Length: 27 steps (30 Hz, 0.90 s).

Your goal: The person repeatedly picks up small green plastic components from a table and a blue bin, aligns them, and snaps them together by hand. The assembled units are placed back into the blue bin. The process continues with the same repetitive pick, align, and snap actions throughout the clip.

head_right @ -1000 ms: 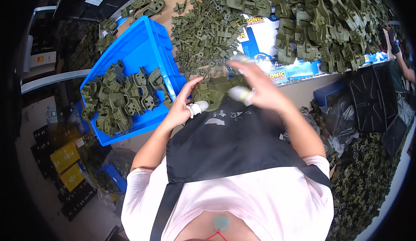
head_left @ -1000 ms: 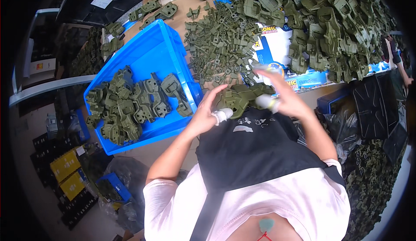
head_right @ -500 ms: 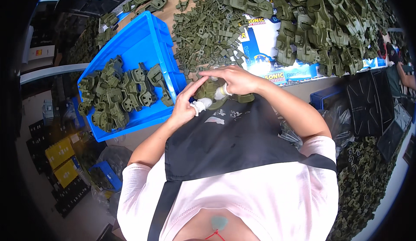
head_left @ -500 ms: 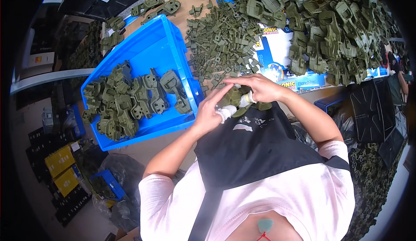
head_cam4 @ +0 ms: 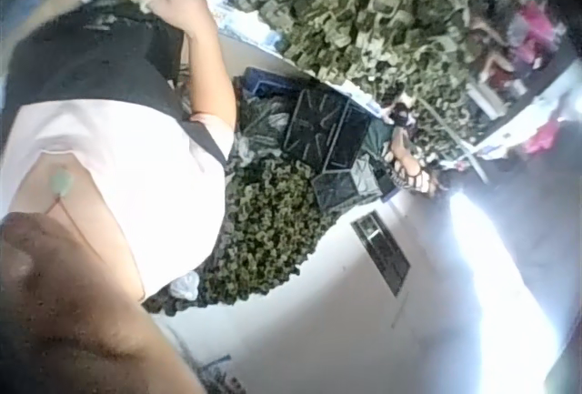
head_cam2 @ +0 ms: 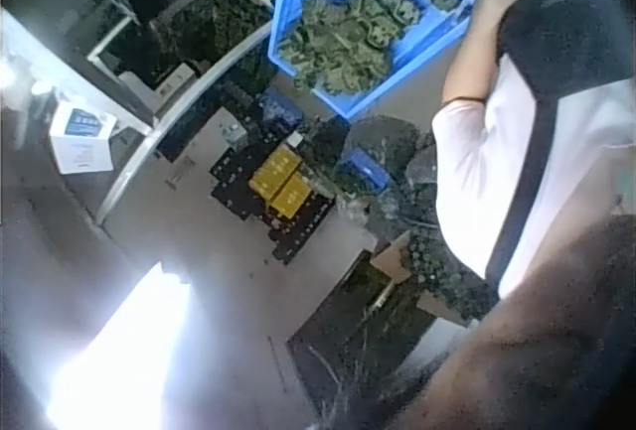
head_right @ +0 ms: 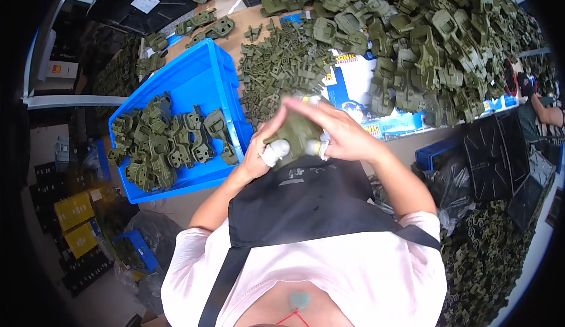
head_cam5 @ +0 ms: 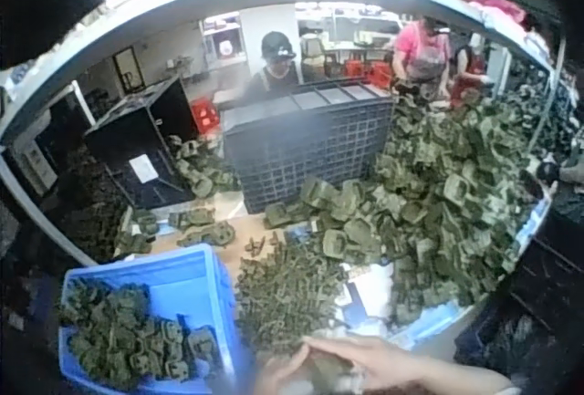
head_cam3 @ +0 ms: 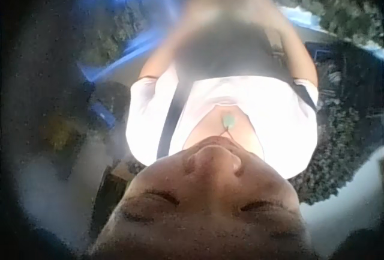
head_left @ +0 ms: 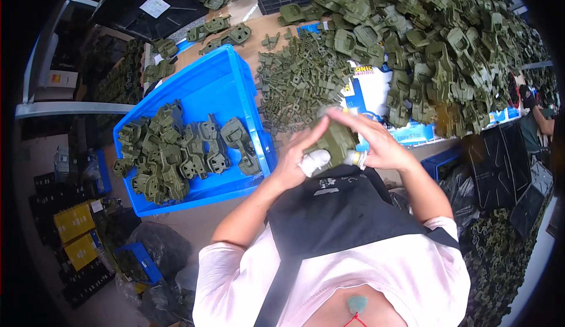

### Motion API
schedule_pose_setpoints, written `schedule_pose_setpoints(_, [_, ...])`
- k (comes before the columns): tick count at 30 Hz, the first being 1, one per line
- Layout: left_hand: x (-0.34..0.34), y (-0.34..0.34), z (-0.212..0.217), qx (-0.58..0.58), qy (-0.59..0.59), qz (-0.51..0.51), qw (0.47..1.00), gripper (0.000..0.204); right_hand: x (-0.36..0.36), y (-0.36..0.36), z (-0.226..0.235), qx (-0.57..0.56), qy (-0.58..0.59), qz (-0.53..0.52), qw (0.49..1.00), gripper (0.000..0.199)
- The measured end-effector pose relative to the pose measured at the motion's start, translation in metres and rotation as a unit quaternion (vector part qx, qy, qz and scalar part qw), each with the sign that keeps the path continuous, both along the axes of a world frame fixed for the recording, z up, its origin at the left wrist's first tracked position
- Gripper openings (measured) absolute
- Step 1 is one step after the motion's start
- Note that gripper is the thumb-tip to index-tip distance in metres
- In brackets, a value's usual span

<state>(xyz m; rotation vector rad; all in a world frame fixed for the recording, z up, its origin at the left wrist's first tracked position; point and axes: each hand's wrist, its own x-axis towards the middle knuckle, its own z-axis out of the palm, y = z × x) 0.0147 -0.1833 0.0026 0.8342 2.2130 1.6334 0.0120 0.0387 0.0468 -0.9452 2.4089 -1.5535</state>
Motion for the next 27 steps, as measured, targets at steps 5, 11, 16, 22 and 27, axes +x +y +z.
schedule_pose_setpoints(5, [0.002, 0.005, 0.001, -0.116, 0.026, -0.109, 0.987, 0.066, 0.029, 0.01, -0.022, 0.074, -0.066, -0.038, 0.994, 0.081])
schedule_pose_setpoints(11, [-0.001, -0.014, 0.002, 0.105, -0.154, 0.023, 0.982, 0.121, 0.066, 0.039, -0.039, -0.197, -0.19, -0.226, 0.935, 0.068])
schedule_pose_setpoints(16, [0.001, 0.017, 0.016, 0.093, -0.128, 0.02, 0.987, 0.115, 0.085, 0.072, -0.021, -0.073, -0.114, -0.217, 0.967, 0.063])
schedule_pose_setpoints(22, [-0.017, 0.073, 0.009, 0.144, 0.03, -0.009, 0.989, 0.091, 0.111, 0.113, -0.019, -0.05, -0.062, -0.262, 0.962, 0.059])
schedule_pose_setpoints(27, [-0.008, 0.147, 0.013, 0.07, -0.077, 0.021, 0.994, 0.084, 0.129, 0.184, -0.029, -0.091, -0.043, -0.293, 0.951, 0.07])
